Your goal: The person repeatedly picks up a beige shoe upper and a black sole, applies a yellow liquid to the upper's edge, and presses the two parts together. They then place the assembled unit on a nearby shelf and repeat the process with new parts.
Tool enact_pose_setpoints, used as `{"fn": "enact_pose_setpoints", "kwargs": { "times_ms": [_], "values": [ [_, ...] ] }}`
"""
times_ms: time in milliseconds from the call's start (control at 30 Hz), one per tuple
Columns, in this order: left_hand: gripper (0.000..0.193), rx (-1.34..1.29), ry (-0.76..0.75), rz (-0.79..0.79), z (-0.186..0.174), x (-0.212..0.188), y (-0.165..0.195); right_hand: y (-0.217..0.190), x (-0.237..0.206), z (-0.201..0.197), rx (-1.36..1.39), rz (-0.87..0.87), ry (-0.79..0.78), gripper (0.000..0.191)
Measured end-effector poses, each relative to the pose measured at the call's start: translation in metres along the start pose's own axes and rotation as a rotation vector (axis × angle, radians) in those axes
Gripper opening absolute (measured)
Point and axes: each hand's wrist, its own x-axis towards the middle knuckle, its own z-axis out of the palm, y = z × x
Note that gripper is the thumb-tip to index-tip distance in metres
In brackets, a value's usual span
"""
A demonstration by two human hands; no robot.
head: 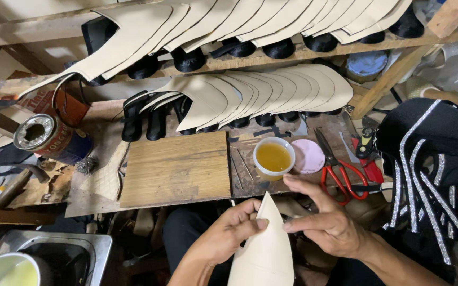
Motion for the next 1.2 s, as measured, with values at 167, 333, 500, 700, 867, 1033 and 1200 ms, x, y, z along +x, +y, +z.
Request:
{"fn": "enact_pose_setpoints", "kwargs": {
  "times_ms": [167,333,500,700,867,1033,1200],
  "values": [
    [0.021,-0.008,-0.019,0.014,0.001,0.003,0.000,0.001,0.000,0.004,-0.162,-0.007,0.065,0.042],
    [0.021,-0.085,0.068,0.039,-0.005,0.006,-0.004,-0.006,-0.002,0.003,-0.193,-0.067,0.094,0.039],
    [0.021,-0.126,0.099,0.093,-0.012,0.008,-0.009,-0.011,0.002,0.003,-0.234,-0.082,0.074,0.036],
    [0.021,-0.126,0.255,0.195,-0.016,0.004,-0.011,-0.025,0.008,0.006,0.282,0.355,0.063,0.044],
    [0.035,0.137,-0.054,0.052,-0.026,-0.014,-0.009,-0.024,0.024,0.009,0.529,0.553,0.035,0.051],
    [0.037,0.165,-0.006,0.013,-0.029,-0.018,-0.015,0.017,0.065,0.005,-0.253,0.366,-0.005,0.039],
    [0.035,0.062,0.204,0.005,-0.032,-0.017,-0.021,0.061,0.081,0.000,-0.719,0.151,-0.027,0.057]
  ]
}}
